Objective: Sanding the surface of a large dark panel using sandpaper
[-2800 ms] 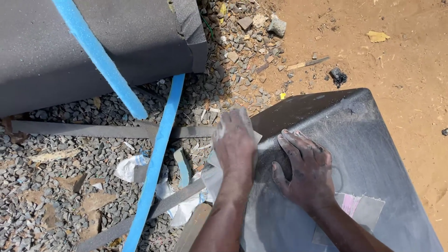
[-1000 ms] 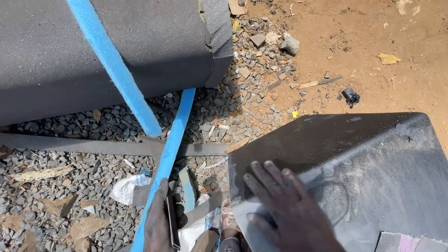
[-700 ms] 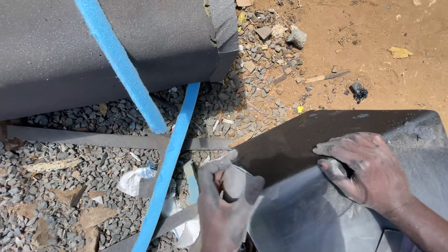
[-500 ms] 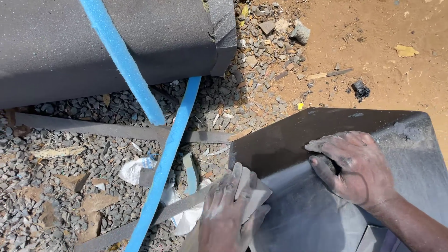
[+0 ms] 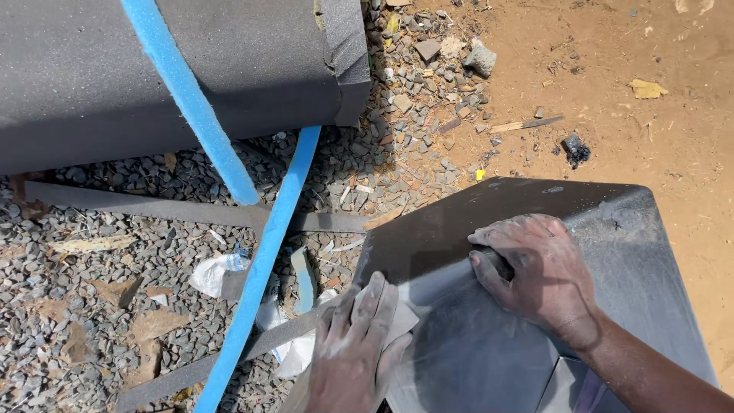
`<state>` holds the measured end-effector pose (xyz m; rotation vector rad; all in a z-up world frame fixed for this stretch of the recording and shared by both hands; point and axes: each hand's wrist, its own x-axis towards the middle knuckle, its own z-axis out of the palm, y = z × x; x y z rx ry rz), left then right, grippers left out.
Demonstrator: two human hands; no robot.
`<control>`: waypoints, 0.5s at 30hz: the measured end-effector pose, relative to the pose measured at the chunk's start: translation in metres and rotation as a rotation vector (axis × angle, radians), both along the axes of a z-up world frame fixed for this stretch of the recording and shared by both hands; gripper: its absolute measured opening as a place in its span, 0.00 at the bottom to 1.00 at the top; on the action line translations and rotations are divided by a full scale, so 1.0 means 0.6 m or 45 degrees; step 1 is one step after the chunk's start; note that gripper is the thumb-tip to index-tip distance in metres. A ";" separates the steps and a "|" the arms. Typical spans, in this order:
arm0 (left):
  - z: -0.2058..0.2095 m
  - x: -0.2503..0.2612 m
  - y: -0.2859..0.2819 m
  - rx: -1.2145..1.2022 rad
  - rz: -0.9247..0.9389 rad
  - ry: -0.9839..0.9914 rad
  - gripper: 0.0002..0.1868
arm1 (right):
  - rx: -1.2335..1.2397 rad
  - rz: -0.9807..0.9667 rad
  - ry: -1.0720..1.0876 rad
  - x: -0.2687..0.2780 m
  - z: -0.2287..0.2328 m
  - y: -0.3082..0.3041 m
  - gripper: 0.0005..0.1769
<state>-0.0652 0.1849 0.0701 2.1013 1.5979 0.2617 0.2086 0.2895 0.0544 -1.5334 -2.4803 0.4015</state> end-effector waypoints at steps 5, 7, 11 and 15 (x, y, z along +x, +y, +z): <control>-0.012 0.002 0.032 -0.053 -0.123 -0.098 0.36 | -0.027 0.026 -0.024 0.002 -0.001 0.007 0.13; 0.007 -0.036 0.005 -0.088 -0.101 -0.043 0.35 | -0.078 0.014 -0.056 -0.004 -0.006 0.000 0.14; 0.003 -0.006 0.023 0.042 -0.071 -0.033 0.34 | -0.056 -0.011 -0.085 0.008 -0.015 0.004 0.14; -0.012 -0.001 0.051 -0.117 -0.167 -0.007 0.38 | -0.062 0.017 -0.135 0.016 -0.007 0.018 0.16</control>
